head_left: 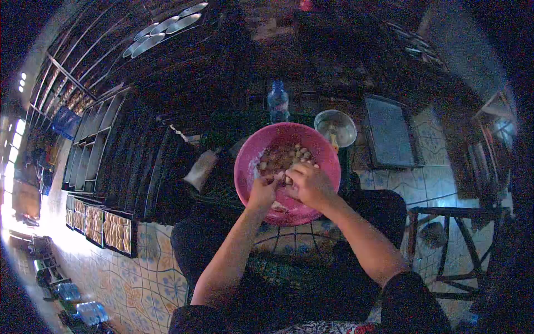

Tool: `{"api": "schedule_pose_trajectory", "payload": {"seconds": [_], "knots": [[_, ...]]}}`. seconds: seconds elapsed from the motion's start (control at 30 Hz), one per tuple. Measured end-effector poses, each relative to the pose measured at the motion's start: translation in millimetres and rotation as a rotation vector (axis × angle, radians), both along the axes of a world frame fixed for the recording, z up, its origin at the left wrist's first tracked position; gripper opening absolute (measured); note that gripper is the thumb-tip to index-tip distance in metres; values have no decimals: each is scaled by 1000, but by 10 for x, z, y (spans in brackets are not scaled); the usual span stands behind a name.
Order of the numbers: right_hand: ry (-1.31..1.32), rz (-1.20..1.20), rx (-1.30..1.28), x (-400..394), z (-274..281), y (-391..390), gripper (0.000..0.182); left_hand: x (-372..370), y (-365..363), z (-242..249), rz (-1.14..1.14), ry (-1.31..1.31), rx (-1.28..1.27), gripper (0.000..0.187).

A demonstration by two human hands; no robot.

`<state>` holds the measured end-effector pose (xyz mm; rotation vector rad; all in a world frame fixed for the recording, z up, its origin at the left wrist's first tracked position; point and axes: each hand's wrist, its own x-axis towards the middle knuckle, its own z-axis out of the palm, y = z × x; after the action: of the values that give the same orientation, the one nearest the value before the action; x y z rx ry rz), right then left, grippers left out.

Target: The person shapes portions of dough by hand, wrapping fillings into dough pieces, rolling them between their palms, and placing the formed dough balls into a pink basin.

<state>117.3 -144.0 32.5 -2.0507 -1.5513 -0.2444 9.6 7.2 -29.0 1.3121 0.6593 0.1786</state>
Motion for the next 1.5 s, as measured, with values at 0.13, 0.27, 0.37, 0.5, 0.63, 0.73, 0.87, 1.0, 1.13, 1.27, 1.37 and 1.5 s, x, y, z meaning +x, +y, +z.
{"api": "schedule_pose_trajectory", "payload": {"seconds": [0.13,0.27,0.37,0.5,0.63,0.73,0.87,1.0,1.13,1.27,1.37,1.5], "knots": [[-25,15,-34,45,50,2,34,-23,-92,202,-15,34,-97,31],[32,65,-9,96,125,-44,25,-45,-182,304,12,29,-99,38],[48,64,22,71,167,-31,22,-70,-75,190,-150,133,-390,33],[428,96,90,140,136,-56,21,-43,-54,165,-110,119,-397,35],[527,165,95,190,157,-73,26,-89,-95,369,-78,-9,-419,32],[556,164,106,212,58,-49,26,-98,-109,332,-55,2,-340,30],[366,170,-11,271,35,-72,29,-105,-115,417,-142,38,94,26],[279,125,-10,178,70,-92,32,-118,-104,422,-123,-1,731,26],[352,18,20,144,100,-79,33,-76,-62,540,-167,-136,758,25],[436,-33,-5,165,147,-103,32,-111,-164,817,-189,-142,409,24],[452,19,12,141,160,-75,30,-98,-121,756,-148,23,503,25],[468,56,0,119,249,-61,27,-89,-43,614,-103,28,728,32]]}}
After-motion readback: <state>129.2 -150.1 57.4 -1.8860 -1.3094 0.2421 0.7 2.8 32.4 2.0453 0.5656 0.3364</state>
